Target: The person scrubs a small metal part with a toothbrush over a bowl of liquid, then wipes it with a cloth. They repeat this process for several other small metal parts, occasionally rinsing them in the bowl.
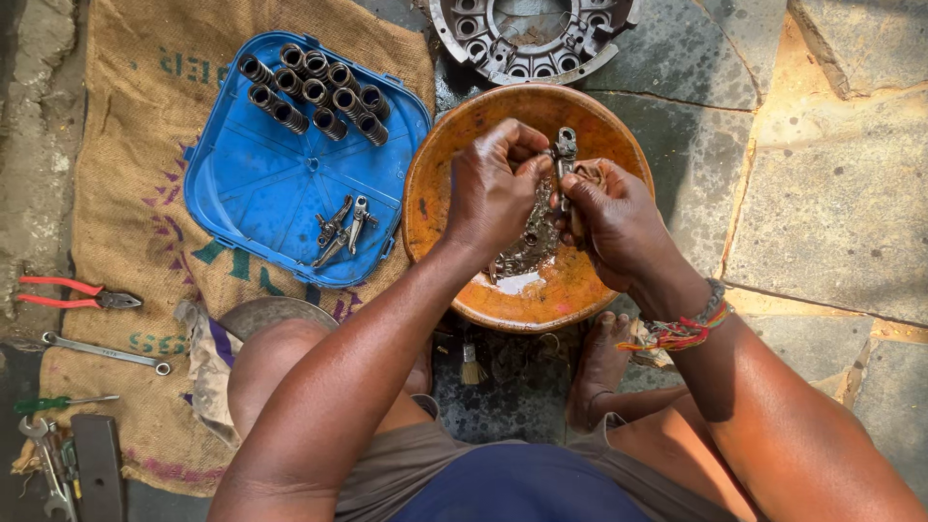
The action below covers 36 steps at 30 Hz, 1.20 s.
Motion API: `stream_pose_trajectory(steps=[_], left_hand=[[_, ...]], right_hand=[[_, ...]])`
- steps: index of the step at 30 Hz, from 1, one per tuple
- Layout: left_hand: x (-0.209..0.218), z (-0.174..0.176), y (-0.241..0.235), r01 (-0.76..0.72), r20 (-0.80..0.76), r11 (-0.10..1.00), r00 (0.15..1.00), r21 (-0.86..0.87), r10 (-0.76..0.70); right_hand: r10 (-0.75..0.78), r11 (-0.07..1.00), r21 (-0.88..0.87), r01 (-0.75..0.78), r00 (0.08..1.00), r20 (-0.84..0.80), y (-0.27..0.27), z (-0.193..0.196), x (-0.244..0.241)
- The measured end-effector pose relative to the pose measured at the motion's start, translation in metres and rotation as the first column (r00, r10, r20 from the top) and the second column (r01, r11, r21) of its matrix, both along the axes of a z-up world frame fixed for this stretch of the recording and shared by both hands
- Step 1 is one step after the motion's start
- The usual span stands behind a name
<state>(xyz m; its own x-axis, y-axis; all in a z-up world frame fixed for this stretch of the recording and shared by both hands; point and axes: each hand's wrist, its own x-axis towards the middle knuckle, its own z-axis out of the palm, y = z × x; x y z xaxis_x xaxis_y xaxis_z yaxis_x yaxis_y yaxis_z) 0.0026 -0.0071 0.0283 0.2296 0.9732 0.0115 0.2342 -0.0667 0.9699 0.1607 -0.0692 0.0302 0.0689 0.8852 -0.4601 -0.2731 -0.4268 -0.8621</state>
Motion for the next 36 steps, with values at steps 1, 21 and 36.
stream_pose_trajectory(steps=[1, 21, 36], left_hand=[[-0.002, 0.0, 0.008, -0.033, -0.005, 0.999, 0.999, -0.005, 0.033], [-0.017, 0.013, 0.018, -0.018, -0.143, 0.99, 0.989, 0.143, 0.039], [-0.02, 0.016, 0.008, 0.156, -0.358, 0.942, 0.933, 0.297, -0.042]], right_hand=[[0.045, 0.999, 0.009, -0.045, 0.998, 0.035, 0.0, 0.0, 0.0], [0.251, 0.96, 0.023, -0.278, 0.897, 0.363, -0.002, 0.017, -0.017], [0.207, 0.972, 0.02, -0.232, 0.898, 0.388, -0.005, 0.01, -0.015]])
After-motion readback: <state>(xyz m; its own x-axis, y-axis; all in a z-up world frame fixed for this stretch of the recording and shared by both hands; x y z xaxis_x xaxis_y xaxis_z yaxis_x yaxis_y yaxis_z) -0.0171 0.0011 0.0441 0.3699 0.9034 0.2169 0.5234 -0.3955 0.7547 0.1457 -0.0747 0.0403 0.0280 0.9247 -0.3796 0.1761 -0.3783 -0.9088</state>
